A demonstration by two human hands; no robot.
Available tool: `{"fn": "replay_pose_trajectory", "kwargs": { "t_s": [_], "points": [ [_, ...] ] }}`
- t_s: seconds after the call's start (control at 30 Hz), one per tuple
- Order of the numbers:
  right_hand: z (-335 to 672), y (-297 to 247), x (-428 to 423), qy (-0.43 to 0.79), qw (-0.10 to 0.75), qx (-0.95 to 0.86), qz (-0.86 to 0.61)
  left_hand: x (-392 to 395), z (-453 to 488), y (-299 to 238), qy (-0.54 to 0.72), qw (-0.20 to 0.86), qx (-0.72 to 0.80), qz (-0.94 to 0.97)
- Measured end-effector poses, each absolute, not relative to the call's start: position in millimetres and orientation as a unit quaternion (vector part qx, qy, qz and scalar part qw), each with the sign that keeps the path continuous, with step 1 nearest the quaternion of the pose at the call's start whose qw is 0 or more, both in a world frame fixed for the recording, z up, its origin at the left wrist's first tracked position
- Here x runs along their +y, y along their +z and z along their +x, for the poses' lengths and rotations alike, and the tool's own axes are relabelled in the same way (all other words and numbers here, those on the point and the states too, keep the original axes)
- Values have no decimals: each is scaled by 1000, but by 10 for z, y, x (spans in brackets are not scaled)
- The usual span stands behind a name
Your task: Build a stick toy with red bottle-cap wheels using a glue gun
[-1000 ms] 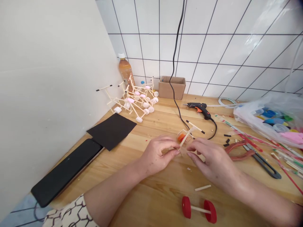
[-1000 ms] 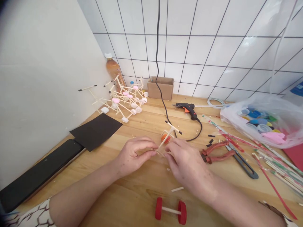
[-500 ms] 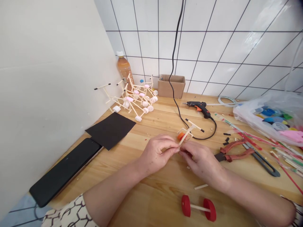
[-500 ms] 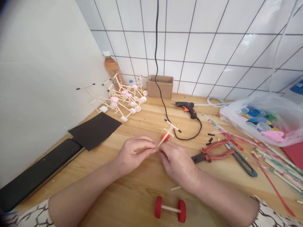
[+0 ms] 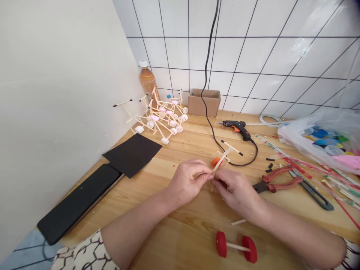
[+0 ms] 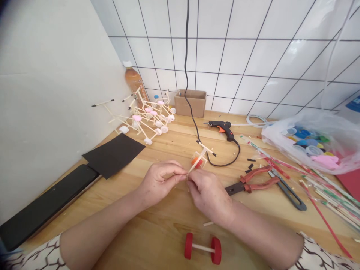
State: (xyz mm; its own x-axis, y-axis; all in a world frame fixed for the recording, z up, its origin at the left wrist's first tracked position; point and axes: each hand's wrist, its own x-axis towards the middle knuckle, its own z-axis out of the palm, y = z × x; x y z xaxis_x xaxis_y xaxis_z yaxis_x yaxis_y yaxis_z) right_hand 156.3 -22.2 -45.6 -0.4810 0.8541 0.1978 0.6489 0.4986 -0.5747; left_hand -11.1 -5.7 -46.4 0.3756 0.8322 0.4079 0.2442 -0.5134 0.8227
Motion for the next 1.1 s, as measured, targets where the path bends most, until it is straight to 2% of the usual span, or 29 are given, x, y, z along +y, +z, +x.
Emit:
{"fn": "replay_pose_trajectory", "kwargs": {
  "t_s": [0.7, 1.1],
  "points": [
    [1497, -462, -245, 266, 278, -790, -477, -66, -44, -428, 427, 372, 401, 720],
    [1529, -474, -219, 267, 264, -790, -484, -82, -44, -397, 409, 353, 423, 728]
  ]
}}
